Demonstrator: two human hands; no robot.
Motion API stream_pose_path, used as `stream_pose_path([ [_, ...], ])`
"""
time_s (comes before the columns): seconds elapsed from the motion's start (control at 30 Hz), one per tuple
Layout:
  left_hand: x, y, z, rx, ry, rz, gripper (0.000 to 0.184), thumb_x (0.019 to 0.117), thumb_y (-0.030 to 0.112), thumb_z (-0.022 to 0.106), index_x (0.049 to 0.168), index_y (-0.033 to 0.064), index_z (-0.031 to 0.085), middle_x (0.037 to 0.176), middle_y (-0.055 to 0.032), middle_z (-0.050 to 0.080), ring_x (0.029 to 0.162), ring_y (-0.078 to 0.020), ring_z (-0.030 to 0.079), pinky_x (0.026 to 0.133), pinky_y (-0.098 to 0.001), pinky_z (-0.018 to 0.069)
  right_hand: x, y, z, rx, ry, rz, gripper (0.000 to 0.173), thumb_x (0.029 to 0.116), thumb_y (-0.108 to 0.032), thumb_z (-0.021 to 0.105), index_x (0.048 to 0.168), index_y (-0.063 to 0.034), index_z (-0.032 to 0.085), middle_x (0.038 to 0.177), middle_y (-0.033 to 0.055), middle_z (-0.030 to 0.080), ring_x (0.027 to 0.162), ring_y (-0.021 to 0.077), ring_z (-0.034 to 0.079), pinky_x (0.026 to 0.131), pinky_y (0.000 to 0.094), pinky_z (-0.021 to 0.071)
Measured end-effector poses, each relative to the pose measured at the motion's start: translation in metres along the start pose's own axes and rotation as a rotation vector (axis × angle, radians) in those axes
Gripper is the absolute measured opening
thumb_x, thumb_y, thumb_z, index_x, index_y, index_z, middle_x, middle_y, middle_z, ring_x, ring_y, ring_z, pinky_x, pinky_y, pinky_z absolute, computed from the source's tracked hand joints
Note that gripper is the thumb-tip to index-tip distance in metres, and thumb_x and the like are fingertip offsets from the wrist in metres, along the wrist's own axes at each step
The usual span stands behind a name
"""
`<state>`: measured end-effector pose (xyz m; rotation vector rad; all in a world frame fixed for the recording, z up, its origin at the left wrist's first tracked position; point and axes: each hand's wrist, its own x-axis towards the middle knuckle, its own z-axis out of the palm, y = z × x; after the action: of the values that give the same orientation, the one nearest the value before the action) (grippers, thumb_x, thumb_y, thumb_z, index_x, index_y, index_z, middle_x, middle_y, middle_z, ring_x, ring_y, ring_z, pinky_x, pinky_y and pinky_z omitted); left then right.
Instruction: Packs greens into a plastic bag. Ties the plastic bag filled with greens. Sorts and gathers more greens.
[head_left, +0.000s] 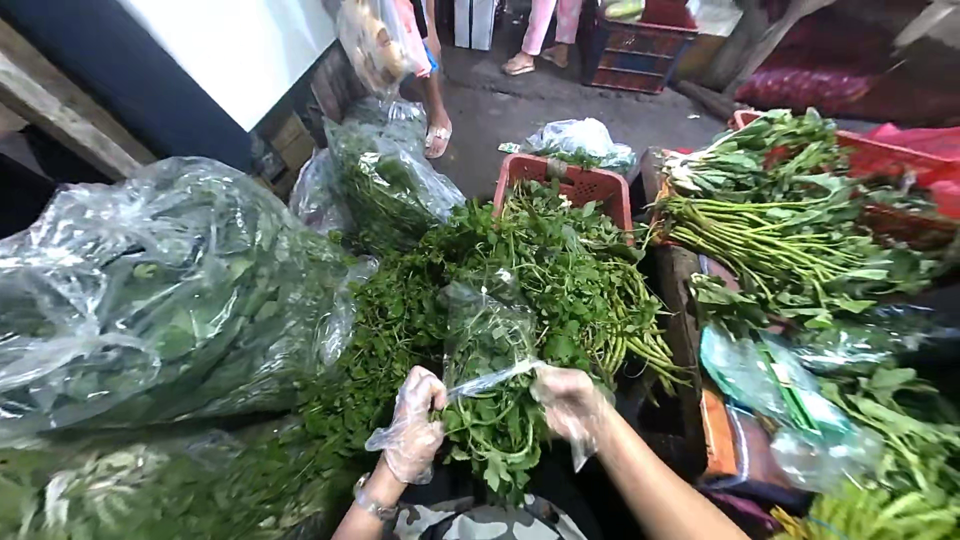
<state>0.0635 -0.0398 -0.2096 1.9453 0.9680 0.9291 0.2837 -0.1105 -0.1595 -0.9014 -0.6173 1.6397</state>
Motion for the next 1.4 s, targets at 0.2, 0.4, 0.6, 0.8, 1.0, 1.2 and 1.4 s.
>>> stream_pose_path([
  [0.2, 0.011, 0.040, 0.026, 0.052, 0.181, -0.057, 0.020, 0.0642, -0.003, 0.072, 0.075, -0.0079, 0.056, 0.090, -0.0258, 0.059, 0.088, -0.0370, 0.060, 0.080, -0.0462, 0.0492, 0.004, -0.006, 0.020, -0.369, 0.241, -0.190, 0.111, 0.0737, -0.012, 0.077, 0.158, 0.0050, 0.008, 0.140, 0.0106, 0.054, 0.113, 0.0033, 0.063, 0.094, 0.0225, 0.0558],
  [0.4, -0.009, 0.045, 0.033, -0.132, 0.001, 0.244, 0.032, 0.0921, 0.038, 0.059, 0.093, 0.0060, 0.059, 0.097, -0.0126, 0.058, 0.097, -0.0146, 0.056, 0.087, -0.0227, 0.0452, 0.019, -0.013, 0.024, -0.374, 0.492, -0.229, 0.068, 0.0941, -0.003, 0.059, 0.155, 0.0021, 0.030, 0.143, 0.0168, 0.052, 0.117, 0.0050, 0.059, 0.096, 0.0194, 0.0508],
  [0.6, 0.026, 0.058, 0.011, -0.032, 0.176, 0.047, 0.013, 0.0813, 0.011, 0.060, 0.076, 0.0013, 0.054, 0.077, -0.0090, 0.056, 0.073, -0.0130, 0.054, 0.068, -0.0260, 0.0451, 0.017, -0.013, 0.024, -0.723, 0.239, -0.189, 0.093, 0.0896, -0.007, 0.070, 0.161, 0.0016, 0.011, 0.158, 0.0200, 0.038, 0.137, 0.0090, 0.048, 0.111, 0.0220, 0.0420],
  [0.8, 0.056, 0.102, -0.002, 0.244, -0.269, -0.111, 0.045, 0.0929, 0.021, 0.065, 0.131, -0.0023, 0.060, 0.106, -0.0191, 0.069, 0.100, -0.0338, 0.066, 0.091, -0.0507, 0.0530, 0.026, -0.015, 0.030, -0.814, 0.338, -0.226, 0.097, 0.0865, -0.005, 0.073, 0.162, -0.0032, 0.014, 0.152, 0.0207, 0.045, 0.133, 0.0132, 0.053, 0.109, 0.0265, 0.0446],
  [1.0, 0.056, 0.090, 0.009, 0.447, -0.099, 0.175, 0.025, 0.0980, 0.022, 0.056, 0.096, 0.0079, 0.076, 0.090, -0.0130, 0.073, 0.085, -0.0326, 0.072, 0.073, -0.0540, 0.0564, 0.021, -0.014, 0.028, -0.905, 0.397, -0.254, 0.078, 0.0890, -0.010, 0.073, 0.153, 0.0028, 0.031, 0.140, 0.0217, 0.054, 0.126, 0.0140, 0.056, 0.105, 0.0274, 0.0472],
  [1.2, 0.030, 0.102, 0.020, 0.056, -0.166, 0.311, 0.018, 0.0943, 0.009, 0.059, 0.095, -0.0019, 0.073, 0.088, -0.0152, 0.073, 0.085, -0.0266, 0.072, 0.080, -0.0431, 0.0570, 0.038, -0.018, 0.031, -0.922, 0.296, -0.246, 0.082, 0.0964, -0.005, 0.062, 0.164, -0.0066, 0.015, 0.151, 0.0200, 0.048, 0.122, 0.0158, 0.060, 0.103, 0.0319, 0.0508],
  [1.4, 0.030, 0.055, -0.027, -0.430, 0.164, 0.108, 0.020, 0.1070, 0.029, 0.049, 0.098, 0.0133, 0.058, 0.073, 0.0166, 0.054, 0.062, 0.0083, 0.051, 0.060, -0.0123, 0.0471, 0.038, -0.056, 0.038, -0.731, 0.490, 0.013, 0.063, 0.1029, -0.021, 0.062, 0.157, -0.0121, 0.031, 0.130, 0.0118, 0.060, 0.107, 0.0117, 0.062, 0.092, 0.0323, 0.0535],
])
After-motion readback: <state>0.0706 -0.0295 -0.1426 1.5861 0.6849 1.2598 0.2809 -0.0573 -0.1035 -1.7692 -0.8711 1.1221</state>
